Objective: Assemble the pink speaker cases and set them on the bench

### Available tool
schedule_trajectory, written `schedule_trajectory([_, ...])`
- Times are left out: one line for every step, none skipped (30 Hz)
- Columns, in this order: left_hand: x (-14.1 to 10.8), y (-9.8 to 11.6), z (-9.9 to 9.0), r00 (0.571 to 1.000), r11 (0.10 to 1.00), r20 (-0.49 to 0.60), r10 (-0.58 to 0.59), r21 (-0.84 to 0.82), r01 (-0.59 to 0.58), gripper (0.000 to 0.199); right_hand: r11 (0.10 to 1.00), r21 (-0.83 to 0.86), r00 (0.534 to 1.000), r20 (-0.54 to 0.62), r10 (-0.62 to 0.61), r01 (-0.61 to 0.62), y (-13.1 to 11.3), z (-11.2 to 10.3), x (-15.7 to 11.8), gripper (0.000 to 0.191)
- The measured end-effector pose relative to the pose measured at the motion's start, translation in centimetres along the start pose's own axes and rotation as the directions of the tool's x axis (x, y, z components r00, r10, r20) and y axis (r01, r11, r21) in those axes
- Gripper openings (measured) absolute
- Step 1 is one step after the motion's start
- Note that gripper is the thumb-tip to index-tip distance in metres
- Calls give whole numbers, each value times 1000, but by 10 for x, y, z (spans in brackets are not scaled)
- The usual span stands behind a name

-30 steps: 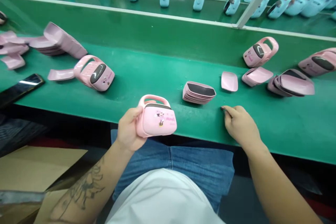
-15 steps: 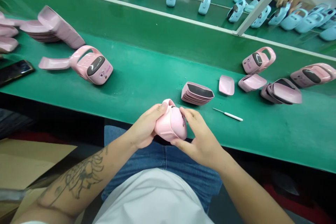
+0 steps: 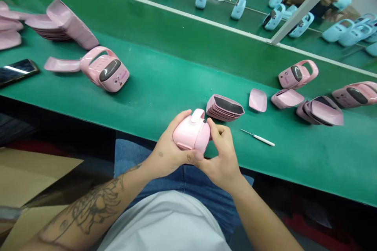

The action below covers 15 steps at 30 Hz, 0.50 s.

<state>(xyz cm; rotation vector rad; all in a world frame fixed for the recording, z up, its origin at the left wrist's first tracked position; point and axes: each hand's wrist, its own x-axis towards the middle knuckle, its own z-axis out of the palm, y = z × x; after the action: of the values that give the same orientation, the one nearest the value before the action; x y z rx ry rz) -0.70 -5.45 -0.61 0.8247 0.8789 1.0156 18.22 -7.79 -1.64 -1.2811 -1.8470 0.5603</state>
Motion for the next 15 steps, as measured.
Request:
schedule_trajectory([1,-1,-2,1000,1000,14,13,-14,-13,100,1000,12,1000,19,3,-3,0,-1,1,108])
schedule_trajectory([1,-1,-3,999,999,30,27,-20,-26,95,1000,21,999,36,8,-9,1,-1,2,109])
schedule_trajectory([2,-2,-4,998,999,41,42,-20,-41,92,1000,26,999,50,16,-17,1,0,4,110])
schedule_trajectory([3,-1,-4,998,998,41,56,-11,-56,91,999,29,998,57,23,-25,2,1,6,110])
schedule_trajectory([5,0,-4,997,997,29,75,10,-75,90,999,31,998,59,26,-28,3,3,8,110])
schedule_trajectory([6,1,-2,995,994,3,102,46,-102,90,999,32,998,59,21,-23,5,6,9,112])
schedule_trajectory([8,3,-1,990,986,-31,134,101,-131,91,999,31,998,55,10,-11,8,7,10,114])
schedule_trajectory([10,4,0,983,974,-72,167,168,-153,91,1000,22,999,52,-8,7,13,7,9,117])
schedule_trajectory([13,5,1,975,959,-108,194,231,-165,92,1000,-3,999,45,-29,29,20,5,6,118])
schedule_trajectory([16,6,2,967,946,-137,213,276,-170,92,997,-62,999,31,-37,39,28,-1,0,114])
schedule_trajectory([19,6,1,962,940,-158,224,295,-170,92,986,-164,999,12,-35,37,37,-10,-8,101])
schedule_trajectory([22,7,-1,960,942,-169,222,291,-167,91,954,-299,1000,-22,-11,4,47,-22,-18,79])
schedule_trajectory([25,6,-4,962,949,-167,214,268,-165,89,889,-453,996,-78,38,-70,56,-37,-30,55])
schedule_trajectory([28,6,-7,967,960,-156,202,229,-163,89,850,-509,988,-136,79,-138,65,-53,-42,43])
schedule_trajectory([31,5,-10,973,970,-137,185,183,-158,90,822,-538,980,-165,114,-186,74,-69,-54,40])
